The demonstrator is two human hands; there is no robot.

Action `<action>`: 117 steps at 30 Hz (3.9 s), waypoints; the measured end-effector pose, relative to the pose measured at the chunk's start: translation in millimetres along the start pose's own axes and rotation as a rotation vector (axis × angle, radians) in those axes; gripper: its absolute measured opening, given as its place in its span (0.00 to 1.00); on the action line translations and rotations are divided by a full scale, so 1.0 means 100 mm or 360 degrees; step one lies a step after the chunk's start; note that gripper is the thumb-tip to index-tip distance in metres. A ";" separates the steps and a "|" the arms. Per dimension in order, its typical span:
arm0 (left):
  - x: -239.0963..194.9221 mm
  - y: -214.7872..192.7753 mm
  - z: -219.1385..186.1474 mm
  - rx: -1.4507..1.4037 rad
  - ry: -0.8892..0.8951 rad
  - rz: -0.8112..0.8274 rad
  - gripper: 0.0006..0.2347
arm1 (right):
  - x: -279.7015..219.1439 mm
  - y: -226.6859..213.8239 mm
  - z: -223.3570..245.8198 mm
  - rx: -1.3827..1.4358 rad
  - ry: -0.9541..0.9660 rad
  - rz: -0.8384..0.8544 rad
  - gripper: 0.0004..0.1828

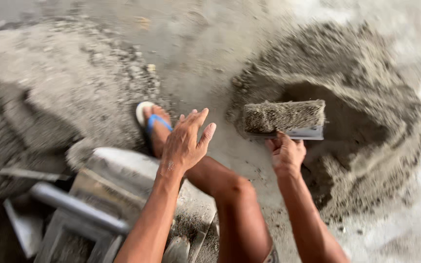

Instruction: The person scoops wet concrete into a rectangular metal mold, levels the surface with a straight edge, and compacts the mixture using a wooden block and a metal rod. They then flip the mold to release the formed brick onto a stack of similar bricks on the ground.

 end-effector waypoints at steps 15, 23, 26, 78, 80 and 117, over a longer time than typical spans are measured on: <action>-4.34 -1.18 2.11 0.0273 -0.1069 -0.1603 0.17 | -4.17 0.55 -1.57 -0.0823 0.0241 0.1411 0.12; -4.59 -1.00 2.09 0.0037 -0.1067 -0.1597 0.18 | -5.18 -0.29 -2.30 -0.1287 0.0493 0.1419 0.05; -4.58 -0.85 2.25 0.0123 -0.1117 -0.1596 0.20 | -5.03 0.20 -1.70 -0.1289 -0.0117 0.1373 0.18; -4.63 -0.97 2.32 0.0130 -0.1145 -0.1570 0.20 | -5.57 1.64 -2.65 -0.1690 -0.2207 0.4014 0.15; -4.64 -0.96 2.26 0.0102 -0.1094 -0.1642 0.19 | -5.16 1.84 -2.26 -0.1658 -0.2190 0.3432 0.16; -4.75 -0.90 2.27 0.0022 -0.1003 -0.1872 0.18 | -5.17 0.54 -2.55 -0.3349 -0.1755 0.2390 0.42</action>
Point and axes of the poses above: each hand's wrist, its own x-axis towards the middle knuckle, its own y-axis out of the palm, z = x × y, the point moved 7 cm from there along x, towards the middle knuckle, and after that the axes turned 3 degrees about -z, right-handed, at the moved point
